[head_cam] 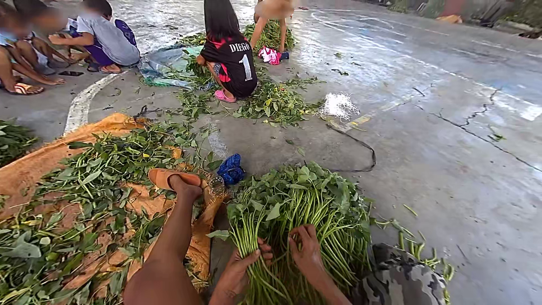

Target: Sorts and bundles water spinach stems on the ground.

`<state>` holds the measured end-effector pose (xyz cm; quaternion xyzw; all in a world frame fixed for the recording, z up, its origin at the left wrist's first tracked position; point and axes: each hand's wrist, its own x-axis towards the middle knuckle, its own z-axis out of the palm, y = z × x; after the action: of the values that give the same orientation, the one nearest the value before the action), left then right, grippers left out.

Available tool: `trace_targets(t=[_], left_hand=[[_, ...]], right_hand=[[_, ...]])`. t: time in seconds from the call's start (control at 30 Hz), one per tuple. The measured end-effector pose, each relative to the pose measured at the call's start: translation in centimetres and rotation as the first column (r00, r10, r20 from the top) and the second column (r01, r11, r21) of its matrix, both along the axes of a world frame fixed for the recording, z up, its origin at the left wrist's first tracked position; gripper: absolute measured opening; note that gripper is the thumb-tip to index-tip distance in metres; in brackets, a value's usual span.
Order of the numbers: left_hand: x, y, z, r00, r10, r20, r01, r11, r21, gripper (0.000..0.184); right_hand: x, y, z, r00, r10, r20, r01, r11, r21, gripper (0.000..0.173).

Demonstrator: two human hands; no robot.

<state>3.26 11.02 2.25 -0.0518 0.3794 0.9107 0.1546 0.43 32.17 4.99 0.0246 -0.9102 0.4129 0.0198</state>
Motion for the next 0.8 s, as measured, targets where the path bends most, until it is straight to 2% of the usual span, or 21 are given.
trace_targets(t=[0.1, 0.17, 0.2, 0.23, 0.3, 0.4, 0.5, 0.6, 0.7, 0.8], left_hand=[[-0.1, -0.9, 0.0, 0.994, 0.106, -0.011, -0.105, 0.992, 0.066, 0.041], [-0.1, -1.4, 0.0, 0.986, 0.168, 0.001, -0.167, 0.984, 0.068, 0.051], [-0.1, -1.5, -0.1, 0.980, 0.198, 0.021, -0.199, 0.978, 0.056, 0.051], [-0.1, -1.6, -0.1, 0.973, 0.227, 0.030, -0.228, 0.973, 0.026, 0.046], [-0.4, -1.1, -0.3, 0.965, 0.262, -0.009, -0.262, 0.960, -0.099, 0.034], [-0.4, 0.4, -0.9, 0.970, 0.203, -0.130, -0.234, 0.926, -0.296, 0.026], [0.3, 1.9, 0.1, 0.986, 0.097, -0.135, -0.144, 0.904, -0.402, 0.024], [0.7, 2.3, 0.7, 0.996, -0.035, -0.081, 0.000, 0.921, -0.391, 0.023], [0.7, 1.7, 0.2, 0.981, -0.163, -0.108, 0.113, 0.922, -0.369, 0.023], [0.6, 1.2, -0.3, 0.982, -0.149, -0.117, 0.101, 0.934, -0.344, 0.024]], right_hand=[[-1.5, 1.1, -0.3, 0.984, 0.099, 0.145, -0.104, 0.994, 0.024, 0.024], [-2.2, 1.2, -0.1, 0.964, 0.162, 0.209, -0.184, 0.978, 0.094, 0.030], [-2.2, 1.1, 0.4, 0.961, 0.164, 0.225, -0.194, 0.974, 0.121, 0.032], [-2.2, 0.8, 1.0, 0.971, 0.150, 0.187, -0.175, 0.977, 0.124, 0.030], [-2.0, -0.1, 2.3, 0.992, 0.118, 0.046, -0.120, 0.992, 0.028, 0.022], [-2.0, -1.6, 3.7, 0.991, 0.135, -0.022, -0.137, 0.973, -0.185, 0.016], [-1.8, -2.8, 4.2, 0.979, 0.173, 0.105, -0.136, 0.947, -0.290, 0.017], [-1.5, -3.0, 3.6, 0.967, 0.164, 0.194, -0.112, 0.961, -0.252, 0.026], [-1.3, -2.6, 3.0, 0.966, 0.176, 0.188, -0.133, 0.966, -0.220, 0.030], [-1.3, -2.2, 2.4, 0.963, 0.214, 0.166, -0.174, 0.958, -0.229, 0.027]])
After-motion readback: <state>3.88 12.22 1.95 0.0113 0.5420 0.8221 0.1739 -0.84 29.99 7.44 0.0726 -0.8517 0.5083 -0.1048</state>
